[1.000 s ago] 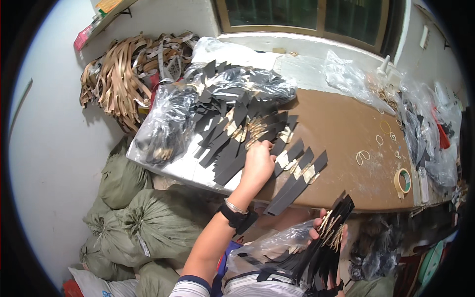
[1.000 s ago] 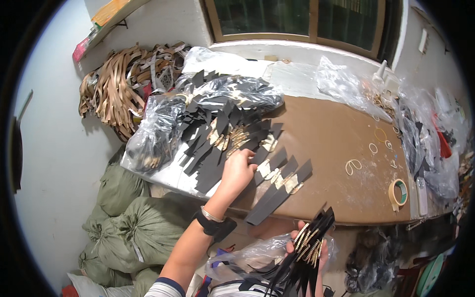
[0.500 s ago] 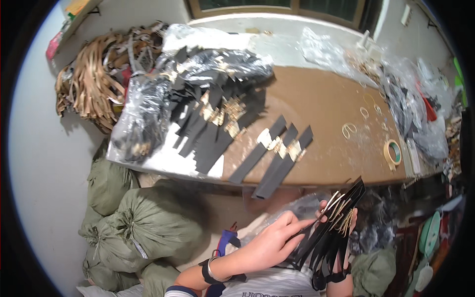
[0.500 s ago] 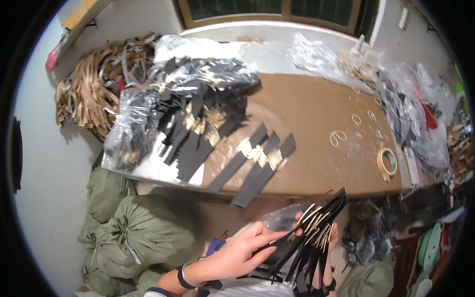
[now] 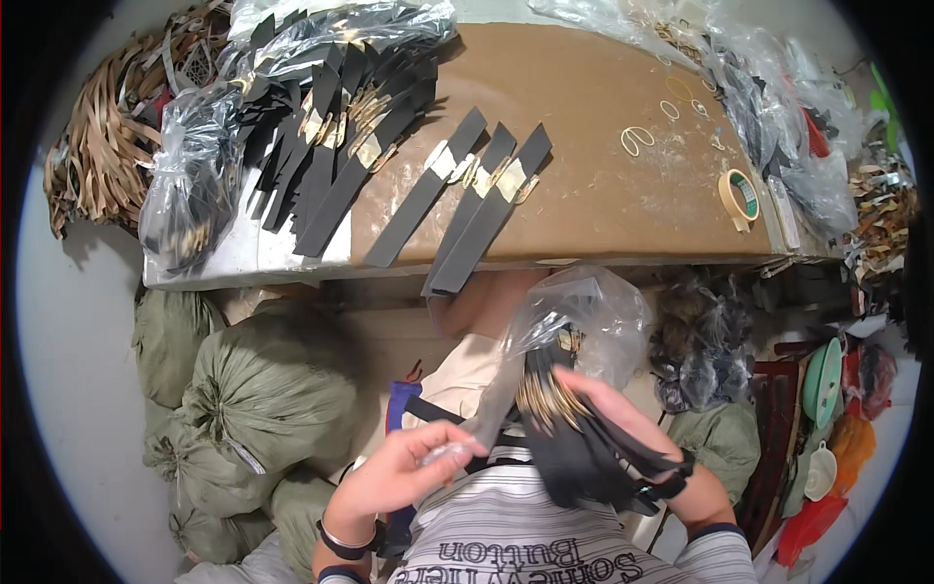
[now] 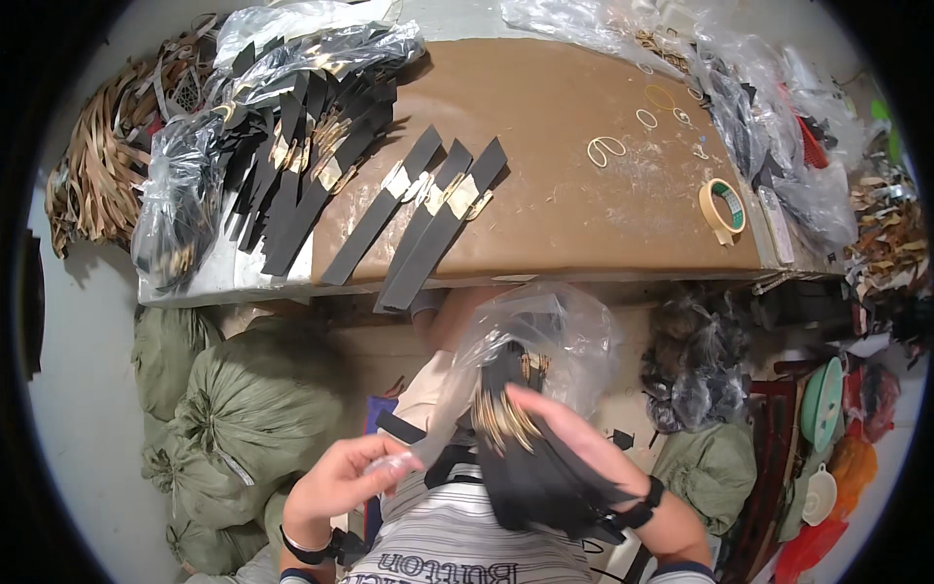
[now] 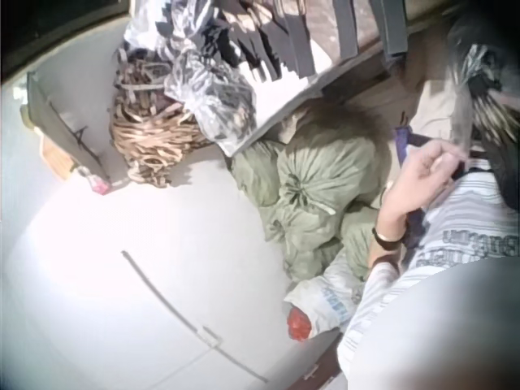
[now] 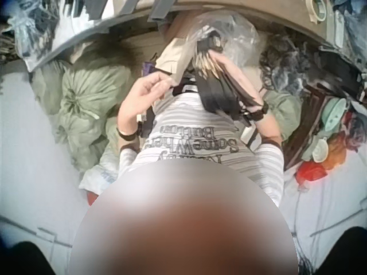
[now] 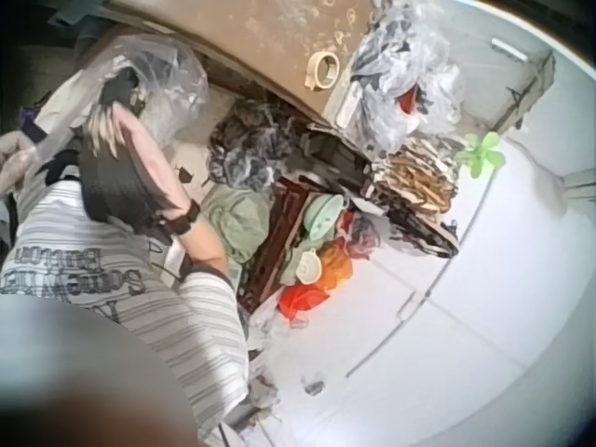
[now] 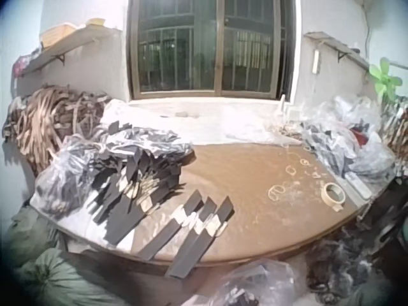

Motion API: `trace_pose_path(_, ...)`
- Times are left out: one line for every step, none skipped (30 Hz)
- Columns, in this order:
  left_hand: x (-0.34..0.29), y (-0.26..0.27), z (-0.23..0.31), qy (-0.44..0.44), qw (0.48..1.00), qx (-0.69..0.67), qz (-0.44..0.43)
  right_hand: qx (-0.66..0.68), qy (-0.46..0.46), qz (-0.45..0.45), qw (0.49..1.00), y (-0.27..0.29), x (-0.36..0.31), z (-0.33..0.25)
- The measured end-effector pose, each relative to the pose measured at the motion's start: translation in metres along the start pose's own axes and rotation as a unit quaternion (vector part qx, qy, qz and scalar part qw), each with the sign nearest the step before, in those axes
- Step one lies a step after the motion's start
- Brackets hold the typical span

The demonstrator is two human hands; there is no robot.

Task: The recorder is sorting and counting black straps with gold buckles and placing them into a plastic bag.

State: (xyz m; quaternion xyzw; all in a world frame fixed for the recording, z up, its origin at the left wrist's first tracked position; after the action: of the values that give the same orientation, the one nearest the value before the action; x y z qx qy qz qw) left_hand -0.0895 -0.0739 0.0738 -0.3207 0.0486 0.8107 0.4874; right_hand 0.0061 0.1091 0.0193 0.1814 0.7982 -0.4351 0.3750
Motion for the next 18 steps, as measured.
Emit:
trace_pose_path(-0.003, -0.01, -0.001, 0.003, 0.998, -0.012, -0.056, 0.051, 0.022, -0.028, 0.998, -0.001, 0.02, 0.002)
trace_pose_path(-0.01, -0.017, 0.001, 0.004, 0.995, 0.023, -0.095, 0.094, 0.06, 0.03, 0.993, 0.026, 0.048, 0.002)
trace_pose_path(-0.017, -0.026, 0.005, 0.039, 0.987, 0.038, -0.152, 0.138, 0.097, 0.085, 0.982, 0.056, 0.077, 0.003)
trace_pose_path(-0.026, -0.03, 0.002, 0.042, 0.984, -0.015, -0.171, 0.134, 0.097, 0.072, 0.984, 0.061, 0.099, 0.007)
trace_pose_path(-0.034, -0.034, -0.003, 0.042, 0.977, -0.066, -0.198, -0.005, 0.248, 0.158, 0.956, 0.08, 0.102, -0.015)
trace_pose_path(-0.039, -0.034, -0.006, 0.045, 0.971, -0.096, -0.214, -0.142, 0.387, 0.235, 0.88, 0.084, 0.091, -0.034)
trace_pose_path(-0.038, -0.027, -0.001, 0.039, 0.973, -0.09, -0.208, -0.141, 0.393, 0.226, 0.88, 0.088, 0.092, -0.029)
trace_pose_path(-0.032, -0.012, 0.017, -0.049, 0.988, 0.029, -0.146, -0.418, 0.463, 0.249, 0.741, 0.073, 0.078, -0.036)
trace_pose_path(-0.026, 0.0, 0.039, -0.137, 0.976, 0.147, -0.083, -0.651, 0.489, 0.255, 0.522, 0.046, 0.074, -0.036)
trace_pose_path(-0.024, 0.022, 0.063, -0.209, 0.95, 0.227, 0.042, -0.664, 0.348, 0.207, 0.628, 0.028, 0.069, -0.031)
trace_pose_path(-0.021, 0.043, 0.078, -0.227, 0.911, 0.294, 0.182, -0.667, 0.355, 0.202, 0.624, 0.012, 0.045, -0.04)
trace_pose_path(-0.019, 0.052, 0.107, -0.265, 0.865, 0.321, 0.279, -0.74, 0.321, 0.112, 0.581, -0.004, 0.032, -0.037)
trace_pose_path(-0.006, 0.061, 0.124, -0.23, 0.861, 0.32, 0.321, -0.801, 0.278, 0.027, 0.53, -0.013, 0.018, -0.031)
trace_pose_path(0.01, 0.068, 0.138, -0.26, 0.847, 0.302, 0.35, -0.803, 0.278, 0.031, 0.526, -0.022, -0.001, -0.049)
trace_pose_path(0.024, 0.072, 0.153, -0.29, 0.828, 0.304, 0.372, -0.71, 0.192, -0.032, 0.677, -0.03, -0.007, -0.059)
trace_pose_path(0.04, 0.076, 0.16, -0.273, 0.824, 0.31, 0.387, -0.587, 0.1, -0.1, 0.797, -0.039, -0.008, -0.059)
trace_pose_path(0.055, 0.077, 0.168, -0.292, 0.793, 0.346, 0.408, -0.592, 0.103, -0.105, 0.792, -0.046, -0.002, -0.066)
trace_pose_path(0.08, 0.077, 0.169, -0.292, 0.759, 0.389, 0.432, -0.471, 0.183, -0.118, 0.855, -0.056, 0.001, -0.086)
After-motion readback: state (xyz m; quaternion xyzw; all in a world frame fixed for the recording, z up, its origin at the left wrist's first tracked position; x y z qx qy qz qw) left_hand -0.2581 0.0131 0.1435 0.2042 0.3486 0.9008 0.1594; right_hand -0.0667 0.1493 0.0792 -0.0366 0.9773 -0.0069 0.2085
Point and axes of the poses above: each hand's wrist, its own x-axis towards the middle knuckle, its own y-axis out of the back of the hand, z = x × y, the point moved 9 cm from there along x, towards the middle knuckle, and after that the axes turned 3 degrees about y, right-handed, at the moved point
